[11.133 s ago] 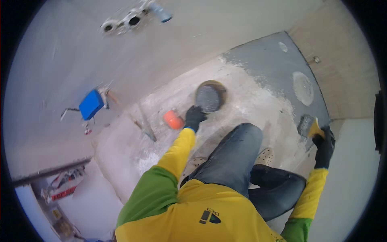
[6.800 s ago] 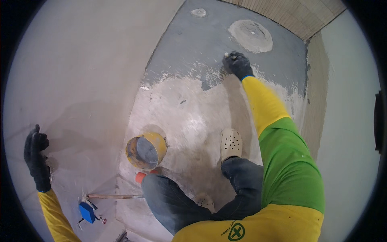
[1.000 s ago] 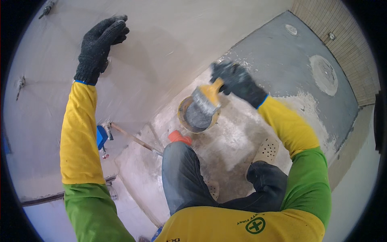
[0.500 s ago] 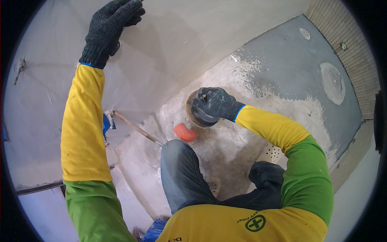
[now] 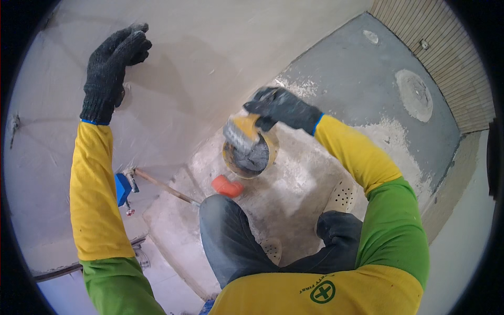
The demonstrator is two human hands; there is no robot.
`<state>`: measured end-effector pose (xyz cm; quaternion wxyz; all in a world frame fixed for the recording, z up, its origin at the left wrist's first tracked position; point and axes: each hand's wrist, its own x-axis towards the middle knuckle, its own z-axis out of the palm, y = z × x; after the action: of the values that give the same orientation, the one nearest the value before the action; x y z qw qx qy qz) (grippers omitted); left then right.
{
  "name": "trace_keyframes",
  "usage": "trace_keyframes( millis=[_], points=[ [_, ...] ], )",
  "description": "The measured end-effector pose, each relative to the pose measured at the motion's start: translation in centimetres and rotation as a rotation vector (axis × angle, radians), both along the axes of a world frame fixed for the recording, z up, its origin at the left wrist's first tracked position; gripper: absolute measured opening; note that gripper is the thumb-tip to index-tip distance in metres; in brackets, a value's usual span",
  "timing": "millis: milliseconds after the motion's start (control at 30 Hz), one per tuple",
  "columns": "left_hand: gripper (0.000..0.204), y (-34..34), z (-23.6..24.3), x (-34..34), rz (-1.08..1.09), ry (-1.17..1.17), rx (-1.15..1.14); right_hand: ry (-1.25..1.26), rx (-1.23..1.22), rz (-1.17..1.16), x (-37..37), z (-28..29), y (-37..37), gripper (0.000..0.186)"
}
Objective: Applying grey waterproofing liquid to a bathroom floor and the base of the walls using a brush while kneeling.
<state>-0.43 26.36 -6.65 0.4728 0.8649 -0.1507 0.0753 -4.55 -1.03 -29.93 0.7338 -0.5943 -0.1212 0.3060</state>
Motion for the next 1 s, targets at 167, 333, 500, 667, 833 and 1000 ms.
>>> trace_keyframes(
  millis=[167,333,500,667,833,1000],
  points=[
    [0.037,0.2,0.2,-0.3,0.024,0.019,0.041,-0.116,-0.08,-0.154,3.9,-5.4,-3.1,0.02],
    [0.037,0.3,0.2,-0.3,0.054,0.013,0.041,-0.711,-0.67,-0.269,10.0,-15.7,-9.9,0.03],
    [0.036,0.0,0.4,-0.2,0.051,-0.003,0.042,-0.89,-1.044,-0.566,12.8,-16.1,-15.9,0.019],
    [0.037,1.3,0.3,-0.5,0.045,-0.007,0.062,-1.041,-1.628,-0.127,6.8,-17.0,-5.4,0.024],
    [0.037,0.7,0.6,-0.6,0.103,0.013,0.067,-0.842,-0.609,0.174,2.3,-15.3,-1.2,0.022],
    [0.036,0.6,0.4,-0.3,0.061,-0.008,0.054,-0.88,-0.761,-0.086,7.3,-14.9,-12.0,0.018]
  ],
)
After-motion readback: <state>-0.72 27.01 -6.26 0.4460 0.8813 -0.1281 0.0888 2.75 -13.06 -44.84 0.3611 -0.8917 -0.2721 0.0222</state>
